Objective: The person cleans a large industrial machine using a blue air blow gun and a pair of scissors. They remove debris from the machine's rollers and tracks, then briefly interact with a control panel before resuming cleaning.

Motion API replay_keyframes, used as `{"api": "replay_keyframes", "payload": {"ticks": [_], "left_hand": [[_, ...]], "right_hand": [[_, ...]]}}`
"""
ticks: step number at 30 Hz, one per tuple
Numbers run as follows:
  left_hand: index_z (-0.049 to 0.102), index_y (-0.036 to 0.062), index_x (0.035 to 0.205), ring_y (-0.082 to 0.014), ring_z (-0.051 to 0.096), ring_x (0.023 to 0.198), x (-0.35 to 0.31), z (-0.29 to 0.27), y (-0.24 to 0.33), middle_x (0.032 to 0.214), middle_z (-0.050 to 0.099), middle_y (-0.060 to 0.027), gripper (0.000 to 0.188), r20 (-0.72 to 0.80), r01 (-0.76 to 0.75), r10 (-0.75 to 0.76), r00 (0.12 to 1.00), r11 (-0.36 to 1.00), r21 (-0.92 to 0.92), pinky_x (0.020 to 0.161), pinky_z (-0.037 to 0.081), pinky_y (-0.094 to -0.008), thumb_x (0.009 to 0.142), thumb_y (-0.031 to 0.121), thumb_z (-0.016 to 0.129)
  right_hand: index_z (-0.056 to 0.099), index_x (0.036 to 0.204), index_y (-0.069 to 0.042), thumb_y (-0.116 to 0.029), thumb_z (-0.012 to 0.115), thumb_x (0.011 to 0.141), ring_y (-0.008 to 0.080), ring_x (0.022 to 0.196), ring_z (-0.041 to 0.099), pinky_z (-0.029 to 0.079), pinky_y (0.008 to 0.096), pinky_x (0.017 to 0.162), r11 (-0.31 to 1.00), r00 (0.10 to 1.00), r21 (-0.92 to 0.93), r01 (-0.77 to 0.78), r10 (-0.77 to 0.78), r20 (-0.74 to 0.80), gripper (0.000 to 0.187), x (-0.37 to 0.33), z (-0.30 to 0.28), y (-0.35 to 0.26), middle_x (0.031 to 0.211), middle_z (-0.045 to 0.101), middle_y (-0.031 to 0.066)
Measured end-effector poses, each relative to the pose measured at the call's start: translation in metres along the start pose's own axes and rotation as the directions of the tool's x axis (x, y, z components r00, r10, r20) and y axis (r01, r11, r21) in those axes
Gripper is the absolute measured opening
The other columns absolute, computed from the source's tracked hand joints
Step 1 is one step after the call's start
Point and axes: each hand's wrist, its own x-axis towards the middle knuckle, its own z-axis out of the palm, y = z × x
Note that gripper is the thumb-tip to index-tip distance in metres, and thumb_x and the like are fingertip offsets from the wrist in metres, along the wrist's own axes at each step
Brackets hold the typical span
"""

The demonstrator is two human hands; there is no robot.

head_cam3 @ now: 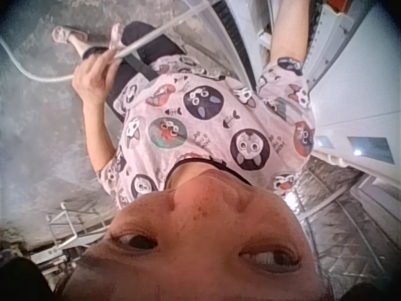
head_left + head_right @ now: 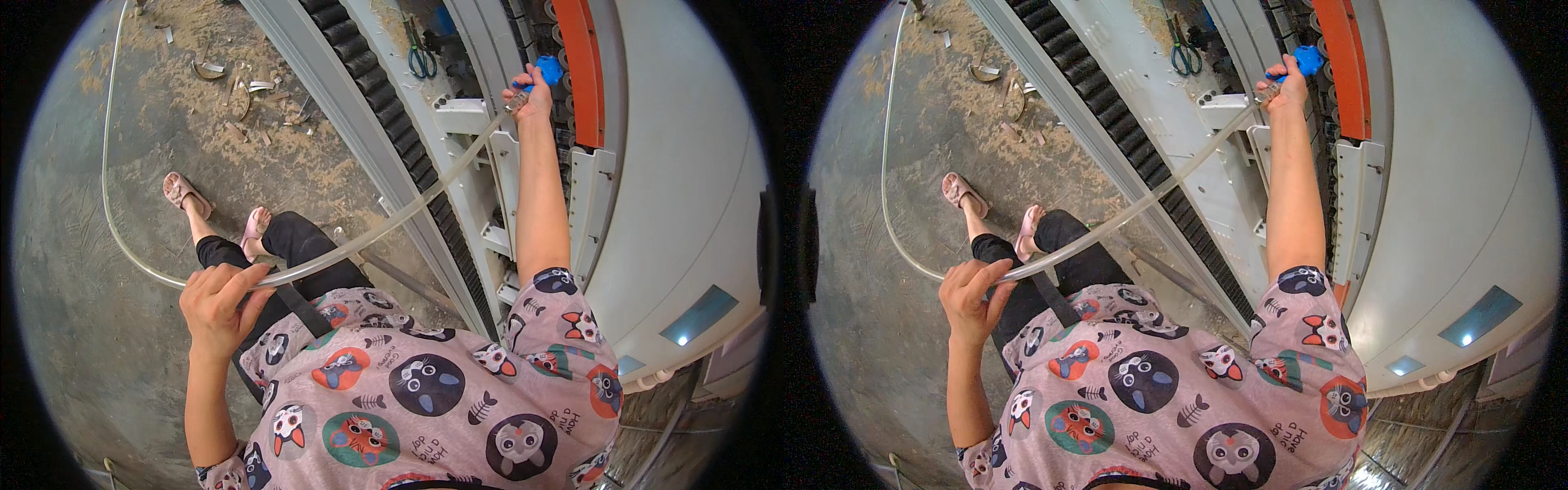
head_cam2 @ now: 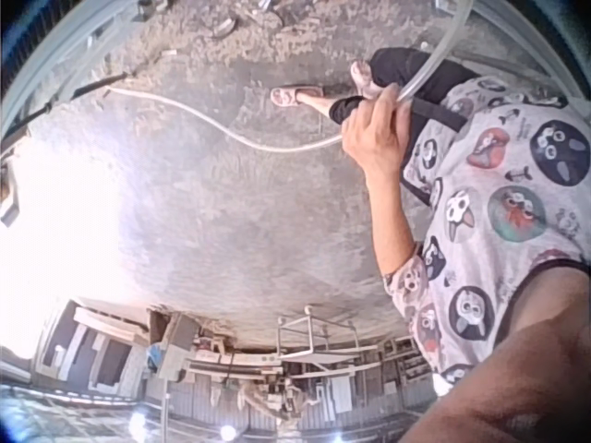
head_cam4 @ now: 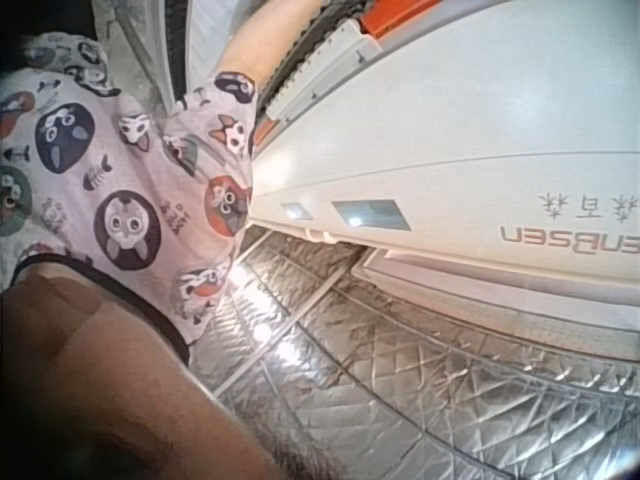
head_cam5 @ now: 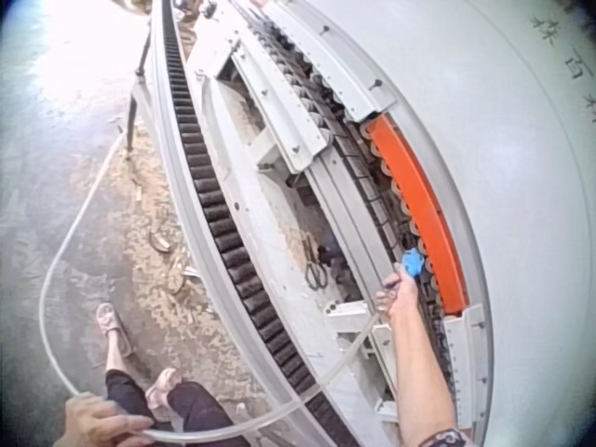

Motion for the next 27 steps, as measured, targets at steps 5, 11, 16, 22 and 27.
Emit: {"api": "replay_keyframes", "payload": {"ticks": [5, 11, 16, 22, 27], "left_hand": [[0.068, 0.0129, 0.086, -0.0176, 0.051, 0.056, -0.001, -0.006, -0.001, 0.065, 0.055, 0.0005, 0.024, -0.013, -0.016, 0.016, 1.000, 1.000, 0.006, 0.053, 0.036, -0.0304, 0.066, 0.025, 0.074], [0.068, 0.0142, 0.086, -0.0175, 0.052, 0.056, -0.004, -0.011, 0.003, 0.065, 0.055, 0.0013, 0.023, -0.012, -0.013, 0.013, 1.000, 1.000, 0.000, 0.052, 0.036, -0.0304, 0.067, 0.026, 0.074], [0.068, 0.0146, 0.086, -0.0174, 0.052, 0.056, -0.008, -0.015, 0.003, 0.065, 0.055, 0.0012, 0.023, -0.017, -0.010, 0.010, 1.000, 1.000, -0.007, 0.052, 0.036, -0.0303, 0.067, 0.026, 0.073], [0.068, 0.0145, 0.085, -0.0175, 0.053, 0.056, -0.011, -0.021, -0.001, 0.065, 0.055, 0.0008, 0.022, -0.021, -0.016, 0.016, 1.000, 1.000, -0.002, 0.052, 0.037, -0.0306, 0.067, 0.026, 0.073], [0.066, 0.0111, 0.087, -0.0216, 0.055, 0.061, -0.012, -0.025, -0.008, 0.068, 0.058, -0.0023, 0.023, 0.034, 0.014, -0.013, 0.999, 1.000, -0.025, 0.056, 0.039, -0.0329, 0.068, 0.021, 0.072]], "right_hand": [[0.047, 0.075, -0.018, -0.030, 0.056, 0.089, 0.0091, 0.058, 0.044, 0.034, 0.0316, 0.046, 0.999, 1.000, -0.029, 0.021, -0.021, 0.001, 0.021, -0.004, 0.011, -0.005, 0.059, 0.043, -0.0075], [0.048, 0.072, -0.018, -0.035, 0.057, 0.088, 0.0128, 0.059, 0.046, 0.033, 0.0349, 0.047, 0.982, 0.994, -0.184, 0.031, -0.050, -0.099, 0.025, 0.004, 0.018, -0.003, 0.061, 0.047, -0.0068], [0.048, 0.075, -0.018, -0.038, 0.057, 0.089, 0.0114, 0.059, 0.046, 0.032, 0.0340, 0.048, 0.978, 0.993, -0.209, -0.009, -0.016, -0.117, 0.025, -0.007, 0.020, 0.001, 0.060, 0.046, -0.0075], [0.052, 0.086, -0.020, -0.036, 0.058, 0.088, 0.0095, 0.057, 0.043, 0.030, 0.0310, 0.044, 0.995, 0.994, -0.095, -0.039, 0.029, -0.109, 0.018, -0.022, 0.016, 0.000, 0.059, 0.045, -0.0078], [0.052, 0.089, -0.020, -0.036, 0.055, 0.090, 0.0094, 0.059, 0.044, 0.032, 0.0309, 0.044, 0.998, 0.995, -0.054, -0.012, 0.006, -0.097, 0.015, -0.022, 0.021, -0.004, 0.059, 0.044, -0.0082]]}}
